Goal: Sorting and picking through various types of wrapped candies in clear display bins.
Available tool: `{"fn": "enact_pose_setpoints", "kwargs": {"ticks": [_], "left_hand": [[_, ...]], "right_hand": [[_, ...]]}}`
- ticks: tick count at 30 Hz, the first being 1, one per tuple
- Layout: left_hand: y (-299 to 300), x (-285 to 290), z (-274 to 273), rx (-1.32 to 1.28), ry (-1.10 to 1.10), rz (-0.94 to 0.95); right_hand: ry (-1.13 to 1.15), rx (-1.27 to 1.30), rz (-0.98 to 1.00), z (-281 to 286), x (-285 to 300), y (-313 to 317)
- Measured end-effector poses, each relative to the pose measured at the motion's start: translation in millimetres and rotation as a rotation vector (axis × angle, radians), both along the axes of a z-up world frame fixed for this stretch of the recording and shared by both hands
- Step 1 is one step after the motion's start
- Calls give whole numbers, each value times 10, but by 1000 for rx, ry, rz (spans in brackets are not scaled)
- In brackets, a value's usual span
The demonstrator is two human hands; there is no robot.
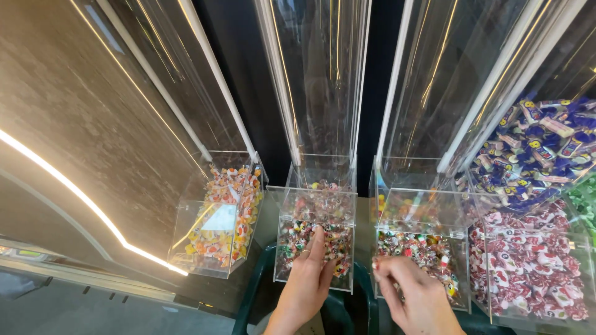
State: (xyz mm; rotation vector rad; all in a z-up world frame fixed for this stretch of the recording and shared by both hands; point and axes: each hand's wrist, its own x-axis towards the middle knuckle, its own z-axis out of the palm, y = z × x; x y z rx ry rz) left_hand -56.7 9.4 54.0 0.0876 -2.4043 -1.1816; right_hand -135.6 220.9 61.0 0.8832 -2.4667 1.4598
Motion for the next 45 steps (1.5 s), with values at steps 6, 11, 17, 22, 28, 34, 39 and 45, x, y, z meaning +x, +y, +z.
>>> {"fn": "enact_pose_setpoints", "kwargs": {"ticks": [6, 11, 17, 22, 28, 34, 39, 45], "left_hand": [[-33, 347, -3, -79, 138, 158], [-66, 592, -278, -82, 109, 364], [-28, 701, -501, -111, 99, 418], [-7, 663, -665, -159, 92, 457], [-42, 604, -909, -240, 155, 519], [-70, 581, -939, -258, 8, 522], [359, 303, -276, -263, 234, 295], [709, -250, 452, -668, 358, -256]], "right_hand": [[414, 297, 346, 168, 110, -484], [728, 675, 335, -142, 23, -1122], [610, 979, 82, -109, -24, -1453], [535, 1105, 7, -185, -45, -1368], [691, 632, 244, 79, 202, -761], [378, 243, 710, -352, 119, 415], [441, 483, 257, 150, -165, 902], [344, 636, -63, 249, -277, 916]]}}
